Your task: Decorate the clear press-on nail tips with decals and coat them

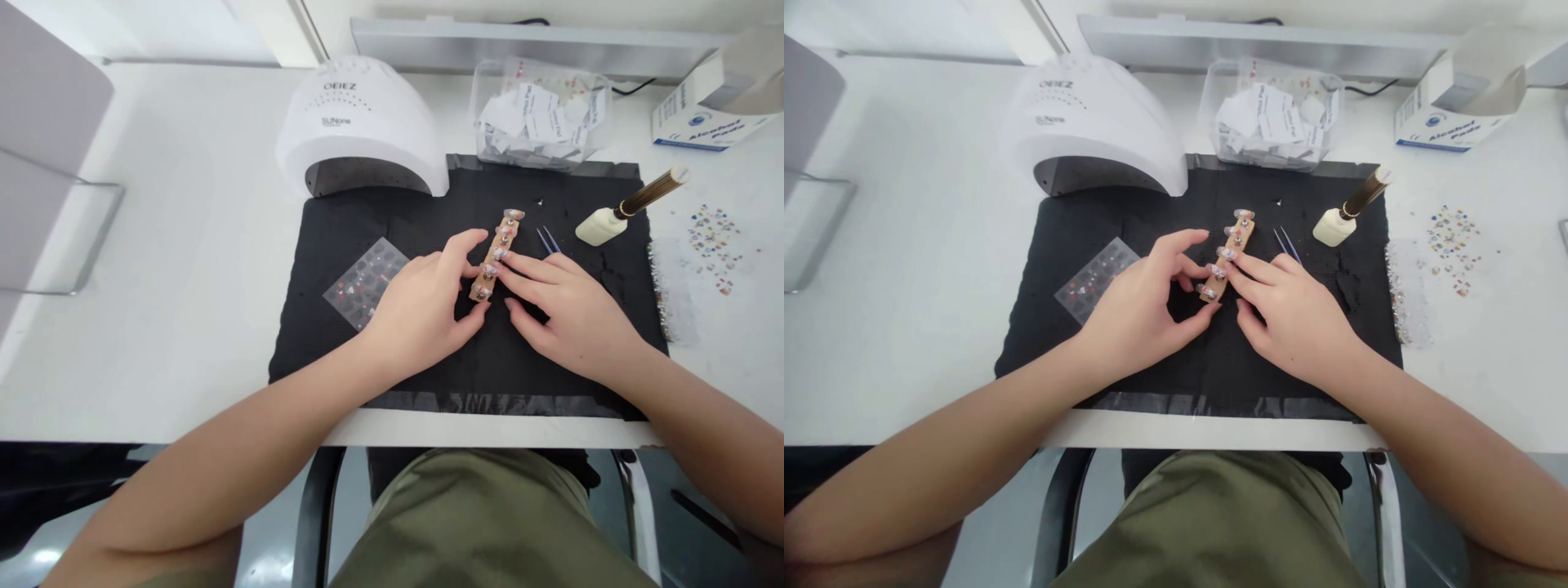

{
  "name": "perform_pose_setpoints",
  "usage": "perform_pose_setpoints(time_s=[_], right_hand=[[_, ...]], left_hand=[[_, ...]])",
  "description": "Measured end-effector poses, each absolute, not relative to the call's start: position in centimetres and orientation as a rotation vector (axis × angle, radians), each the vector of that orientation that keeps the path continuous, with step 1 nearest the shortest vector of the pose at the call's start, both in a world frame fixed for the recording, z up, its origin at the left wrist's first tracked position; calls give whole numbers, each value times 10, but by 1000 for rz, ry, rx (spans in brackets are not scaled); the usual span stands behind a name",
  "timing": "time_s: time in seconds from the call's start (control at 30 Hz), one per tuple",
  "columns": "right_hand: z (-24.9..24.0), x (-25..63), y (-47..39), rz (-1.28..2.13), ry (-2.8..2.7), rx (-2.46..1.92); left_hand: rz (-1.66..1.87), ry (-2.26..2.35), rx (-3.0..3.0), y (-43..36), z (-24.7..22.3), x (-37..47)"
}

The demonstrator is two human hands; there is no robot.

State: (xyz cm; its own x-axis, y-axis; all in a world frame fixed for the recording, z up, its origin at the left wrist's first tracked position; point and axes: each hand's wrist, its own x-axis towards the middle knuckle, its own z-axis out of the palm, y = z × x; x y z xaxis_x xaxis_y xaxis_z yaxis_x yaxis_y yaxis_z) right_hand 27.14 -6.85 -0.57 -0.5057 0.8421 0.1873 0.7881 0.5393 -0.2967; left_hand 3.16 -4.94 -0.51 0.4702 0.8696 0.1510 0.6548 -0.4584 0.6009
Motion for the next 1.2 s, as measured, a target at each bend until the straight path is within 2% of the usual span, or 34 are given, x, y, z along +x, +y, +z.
perform_pose_setpoints(time_s=[0.7,1.2], right_hand=[[1,275,-63,381,-2526,-1379],[5,262,-78,193,-2549,-1602]], left_hand=[[622,1263,2245,-49,-7,32],[656,1210,2241,-50,-7,30]])
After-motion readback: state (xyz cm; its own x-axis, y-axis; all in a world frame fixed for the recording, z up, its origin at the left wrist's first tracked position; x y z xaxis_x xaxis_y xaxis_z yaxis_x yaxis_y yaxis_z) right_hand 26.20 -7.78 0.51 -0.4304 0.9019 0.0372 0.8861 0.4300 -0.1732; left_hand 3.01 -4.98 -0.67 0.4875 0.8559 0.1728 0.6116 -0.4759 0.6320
